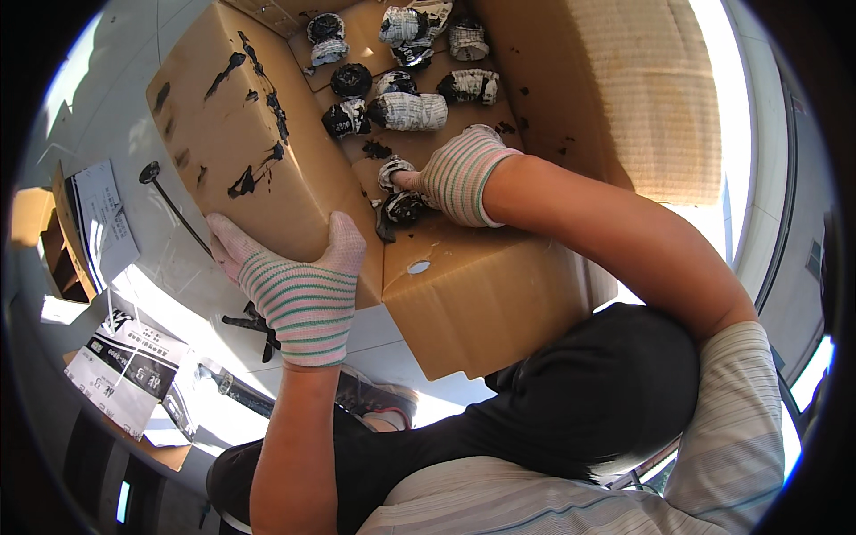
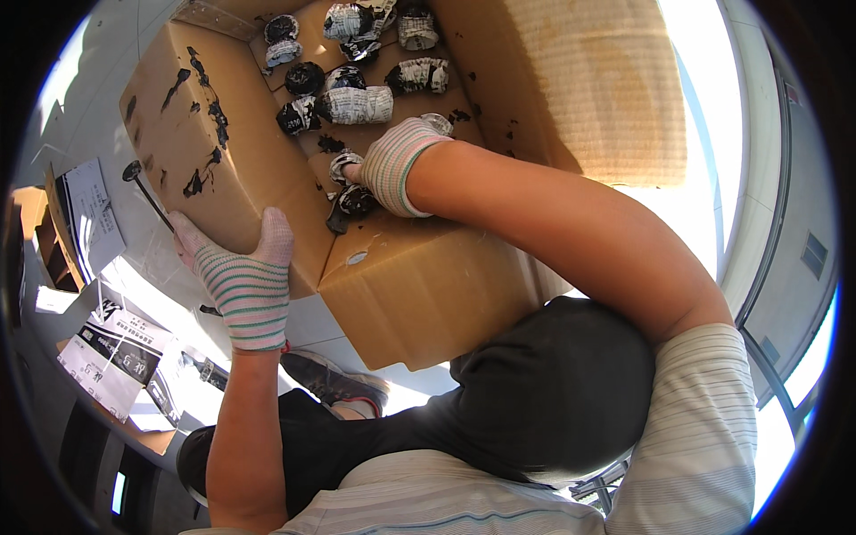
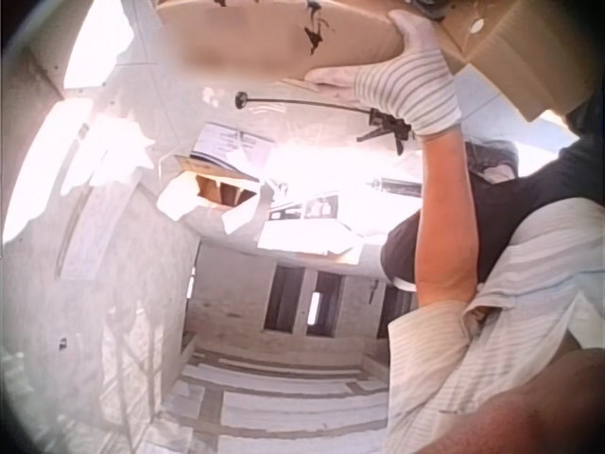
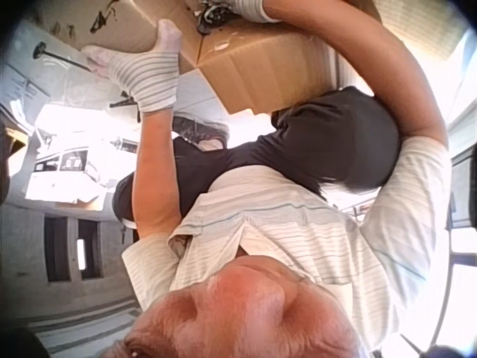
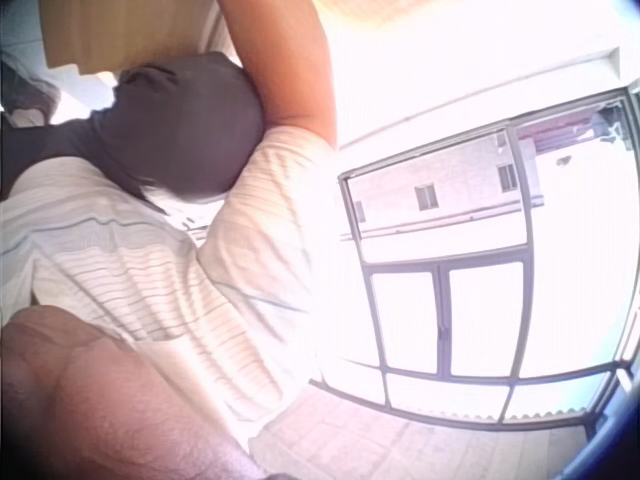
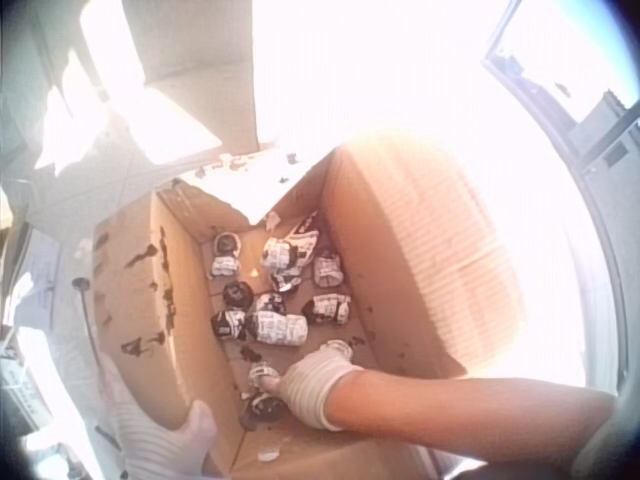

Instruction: The person sits on the floor and sorts small wrapped items inside a cardboard box, picking them up and placing them back. They use a caulking gun to apply sealant to the box flaps, then stand and walk away.

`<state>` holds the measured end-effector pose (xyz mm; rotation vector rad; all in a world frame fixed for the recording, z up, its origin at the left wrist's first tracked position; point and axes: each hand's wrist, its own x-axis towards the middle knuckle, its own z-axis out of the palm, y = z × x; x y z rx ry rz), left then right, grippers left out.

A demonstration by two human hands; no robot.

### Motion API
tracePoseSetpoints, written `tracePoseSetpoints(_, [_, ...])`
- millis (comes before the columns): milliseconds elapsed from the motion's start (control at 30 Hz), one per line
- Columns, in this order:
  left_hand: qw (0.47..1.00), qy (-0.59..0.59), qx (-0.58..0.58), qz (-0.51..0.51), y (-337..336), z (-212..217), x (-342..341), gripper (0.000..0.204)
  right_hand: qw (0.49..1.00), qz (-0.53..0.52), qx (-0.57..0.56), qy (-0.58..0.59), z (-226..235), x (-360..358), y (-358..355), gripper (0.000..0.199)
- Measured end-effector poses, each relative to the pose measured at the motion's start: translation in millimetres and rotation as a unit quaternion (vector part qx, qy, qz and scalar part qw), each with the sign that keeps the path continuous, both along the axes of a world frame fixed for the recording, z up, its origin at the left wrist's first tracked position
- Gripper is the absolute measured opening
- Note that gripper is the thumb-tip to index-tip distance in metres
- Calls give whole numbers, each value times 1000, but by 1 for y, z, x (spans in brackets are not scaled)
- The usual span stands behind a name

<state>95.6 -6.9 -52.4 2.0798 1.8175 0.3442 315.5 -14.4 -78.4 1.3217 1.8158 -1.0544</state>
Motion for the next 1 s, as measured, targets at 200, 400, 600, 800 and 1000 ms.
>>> tracePoseSetpoints(200, [1000,2,-13,15,0,2,1,116,1000,-3,-2,13,7,-6,5,52])
tracePoseSetpoints(400, [1000,1,4,-6,1,0,-2,116,1000,-7,11,10,2,-3,1,48])
tracePoseSetpoints(600, [1000,-30,2,5,1,1,1,114,1000,14,10,12,3,-3,1,49])
tracePoseSetpoints(800, [999,-37,-2,4,1,1,-1,114,998,-21,49,42,10,1,-2,38])
tracePoseSetpoints(1000, [999,-36,-1,7,1,-2,1,116,972,-150,155,97,4,12,-3,26])
